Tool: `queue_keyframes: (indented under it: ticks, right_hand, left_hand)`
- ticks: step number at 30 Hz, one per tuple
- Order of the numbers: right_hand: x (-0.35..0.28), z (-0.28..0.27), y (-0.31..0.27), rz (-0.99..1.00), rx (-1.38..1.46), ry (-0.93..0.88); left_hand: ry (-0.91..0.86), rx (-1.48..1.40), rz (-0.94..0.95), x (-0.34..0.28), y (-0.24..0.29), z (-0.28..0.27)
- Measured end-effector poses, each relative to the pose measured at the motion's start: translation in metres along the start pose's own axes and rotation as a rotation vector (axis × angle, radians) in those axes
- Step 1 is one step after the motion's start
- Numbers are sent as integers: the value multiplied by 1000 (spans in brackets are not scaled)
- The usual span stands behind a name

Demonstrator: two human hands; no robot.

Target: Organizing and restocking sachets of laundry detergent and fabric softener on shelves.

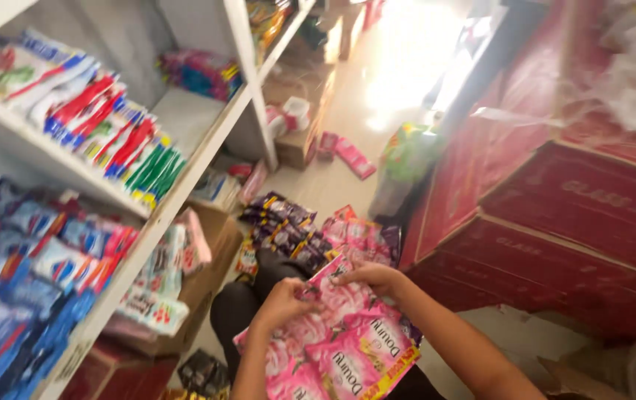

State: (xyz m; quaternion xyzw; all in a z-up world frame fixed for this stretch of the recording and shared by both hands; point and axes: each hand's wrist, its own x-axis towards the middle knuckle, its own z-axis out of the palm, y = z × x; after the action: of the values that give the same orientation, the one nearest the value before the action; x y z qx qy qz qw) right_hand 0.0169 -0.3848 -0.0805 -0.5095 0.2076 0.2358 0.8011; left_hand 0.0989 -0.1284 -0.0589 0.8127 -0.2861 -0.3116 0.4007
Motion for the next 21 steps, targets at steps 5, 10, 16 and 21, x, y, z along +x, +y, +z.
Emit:
queue_keyframes:
  ticks: [5,10,16,21]
  right_hand:
    - [17,-35,32,-40,-108,-65]
    - [-25,18,-2,-136,-362,-43]
    - [-13,14,10,-182,-445,-4]
    - [-8,11,21,-172,-294,-53]
  left_hand:
    - [-196,-243,-61,6,11,-3]
    - [-172,-190,-59,13,-5,6]
    - [-222,-366,-44,22,-31,12]
    - [-313,-461,-66,23,-31,9]
